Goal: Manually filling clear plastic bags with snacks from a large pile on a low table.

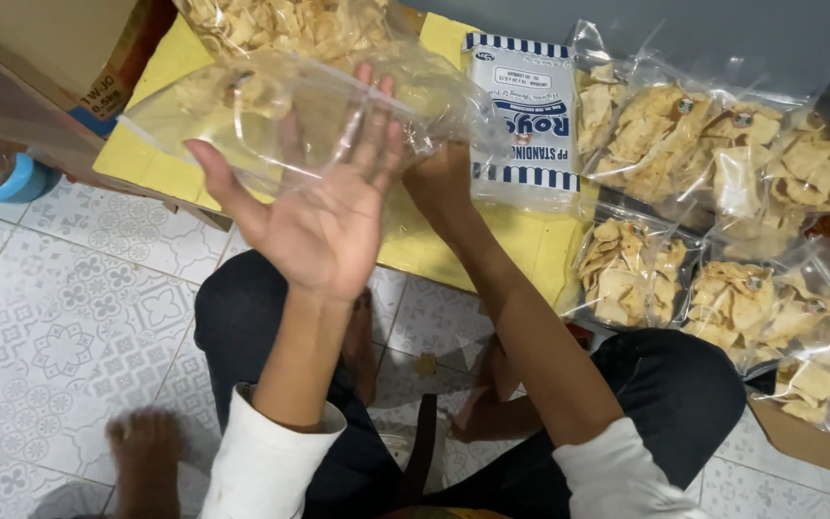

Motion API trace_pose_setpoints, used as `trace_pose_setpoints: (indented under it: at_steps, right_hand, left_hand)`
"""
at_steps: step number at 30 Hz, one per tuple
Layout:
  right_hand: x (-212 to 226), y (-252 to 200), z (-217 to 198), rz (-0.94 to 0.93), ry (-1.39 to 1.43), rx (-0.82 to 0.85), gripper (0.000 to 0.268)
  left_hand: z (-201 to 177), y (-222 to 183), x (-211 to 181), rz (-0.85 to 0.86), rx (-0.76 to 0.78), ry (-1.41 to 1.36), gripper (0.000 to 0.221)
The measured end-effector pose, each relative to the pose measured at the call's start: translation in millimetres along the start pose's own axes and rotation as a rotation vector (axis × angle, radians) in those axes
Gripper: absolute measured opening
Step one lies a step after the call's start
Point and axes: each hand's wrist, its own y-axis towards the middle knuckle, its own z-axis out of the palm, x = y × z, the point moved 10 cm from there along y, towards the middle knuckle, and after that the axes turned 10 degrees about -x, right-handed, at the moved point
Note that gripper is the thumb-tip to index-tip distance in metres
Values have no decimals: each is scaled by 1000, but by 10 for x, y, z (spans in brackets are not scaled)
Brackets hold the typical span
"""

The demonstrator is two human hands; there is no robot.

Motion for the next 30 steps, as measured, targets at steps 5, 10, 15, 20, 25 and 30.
trace_pose_setpoints:
  at_steps: [5, 10, 15, 20, 25, 30]
  right_hand:
    - [361, -316, 91, -962, -595, 52, 33]
    - [447, -340, 57, -761, -550, 252, 20]
    - [311, -213, 258, -929, -658, 135, 23]
    - [1, -64, 696, -1308, -1426, -149, 6]
    - [-446, 125, 902, -1530, -2037, -399, 18]
    - [-894, 182, 983, -1682, -2658, -700, 35]
  left_hand:
    - [103, -67, -95, 4, 54, 74, 69]
    - [124, -66, -78, 18, -19, -7, 75]
    - [86, -31, -4, 19, 27, 93, 73]
    - [81, -34, 47, 24, 179, 277, 56]
    - [21, -4, 17, 0, 80, 127, 58]
    - [-18, -2, 40, -27, 72, 83, 59]
